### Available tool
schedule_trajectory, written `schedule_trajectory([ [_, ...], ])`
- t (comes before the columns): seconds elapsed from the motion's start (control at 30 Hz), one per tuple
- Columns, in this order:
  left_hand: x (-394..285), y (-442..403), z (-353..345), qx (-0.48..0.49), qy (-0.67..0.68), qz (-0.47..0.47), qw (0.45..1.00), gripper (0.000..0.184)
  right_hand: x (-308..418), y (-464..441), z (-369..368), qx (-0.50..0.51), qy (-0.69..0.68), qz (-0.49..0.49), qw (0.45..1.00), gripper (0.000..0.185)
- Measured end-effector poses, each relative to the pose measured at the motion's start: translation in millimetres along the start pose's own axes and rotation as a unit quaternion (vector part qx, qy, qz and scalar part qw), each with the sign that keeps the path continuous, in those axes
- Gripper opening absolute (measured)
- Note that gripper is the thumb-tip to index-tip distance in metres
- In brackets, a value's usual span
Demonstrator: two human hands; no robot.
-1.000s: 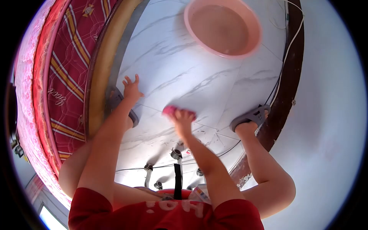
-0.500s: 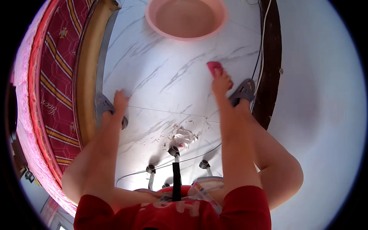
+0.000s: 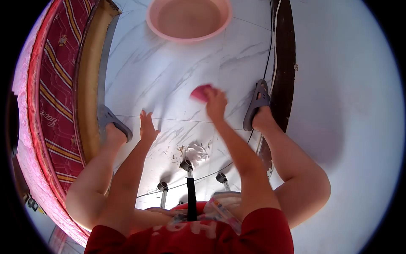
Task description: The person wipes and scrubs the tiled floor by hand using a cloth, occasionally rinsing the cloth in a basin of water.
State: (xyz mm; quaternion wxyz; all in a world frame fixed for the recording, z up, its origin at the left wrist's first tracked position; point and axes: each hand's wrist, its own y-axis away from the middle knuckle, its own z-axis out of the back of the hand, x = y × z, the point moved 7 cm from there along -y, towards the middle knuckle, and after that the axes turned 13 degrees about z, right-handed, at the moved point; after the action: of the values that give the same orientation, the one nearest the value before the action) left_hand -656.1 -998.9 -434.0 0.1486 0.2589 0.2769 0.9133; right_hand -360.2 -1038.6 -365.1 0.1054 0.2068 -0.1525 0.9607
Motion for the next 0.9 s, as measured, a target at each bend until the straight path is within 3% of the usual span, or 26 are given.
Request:
schedule_trajectory([
  [0.07,-2.6,0.0,1.0,-0.001,-0.107,0.008,0.994,0.090,-56.2,-43.1,16.8,0.006,0.104,0.010,0.995,0.045],
  [0.17,-3.6,-2.7,-0.7,0.010,-0.111,0.003,0.994,0.093,-132.2,-63.3,31.7,0.080,0.208,-0.059,0.973,0.040],
  [0.23,-2.3,-2.2,-1.1,0.005,-0.093,0.008,0.996,0.095,-142.9,-46.5,25.1,0.093,0.215,-0.066,0.970,0.039],
  [0.4,0.5,-7.4,-3.1,0.025,-0.016,0.043,0.999,0.102,-58.9,80.4,2.7,0.021,0.302,-0.087,0.949,0.040],
  [0.5,-2.1,-6.0,0.0,0.022,-0.064,0.026,0.997,0.106,18.6,169.6,-13.5,0.085,0.228,-0.156,0.957,0.033],
  [0.53,-3.5,-11.8,-11.0,0.017,-0.050,0.027,0.998,0.108,42.6,189.5,-20.8,0.146,0.165,-0.171,0.960,0.040],
  [0.57,-4.6,-14.3,-15.7,0.013,-0.035,0.027,0.999,0.110,64.0,201.0,-25.9,0.115,0.068,-0.124,0.983,0.028],
  [0.6,-4.4,-12.8,-12.1,0.010,-0.033,0.025,0.999,0.110,90.1,204.4,-22.1,0.174,-0.017,-0.106,0.979,0.028],
  [0.67,-2.3,-9.2,-7.3,0.017,-0.033,0.013,0.999,0.113,106.8,191.0,-20.9,0.163,-0.128,-0.020,0.978,0.027],
  [0.7,-0.9,-11.4,-12.7,0.016,-0.032,0.015,0.999,0.113,103.3,176.0,-22.4,0.146,-0.148,0.015,0.978,0.027],
  [0.77,-1.9,-18.9,-28.5,0.010,0.007,0.028,1.000,0.112,50.9,141.8,-19.9,0.124,0.001,-0.069,0.990,0.027],
  [0.83,-3.2,-20.5,-29.8,0.014,-0.030,0.031,0.999,0.110,-5.8,97.5,12.7,0.002,0.069,-0.089,0.994,0.029],
  [0.9,-2.7,-13.4,-21.3,0.020,-0.068,0.032,0.997,0.109,-59.2,86.3,37.5,0.056,0.169,-0.159,0.971,0.034],
])
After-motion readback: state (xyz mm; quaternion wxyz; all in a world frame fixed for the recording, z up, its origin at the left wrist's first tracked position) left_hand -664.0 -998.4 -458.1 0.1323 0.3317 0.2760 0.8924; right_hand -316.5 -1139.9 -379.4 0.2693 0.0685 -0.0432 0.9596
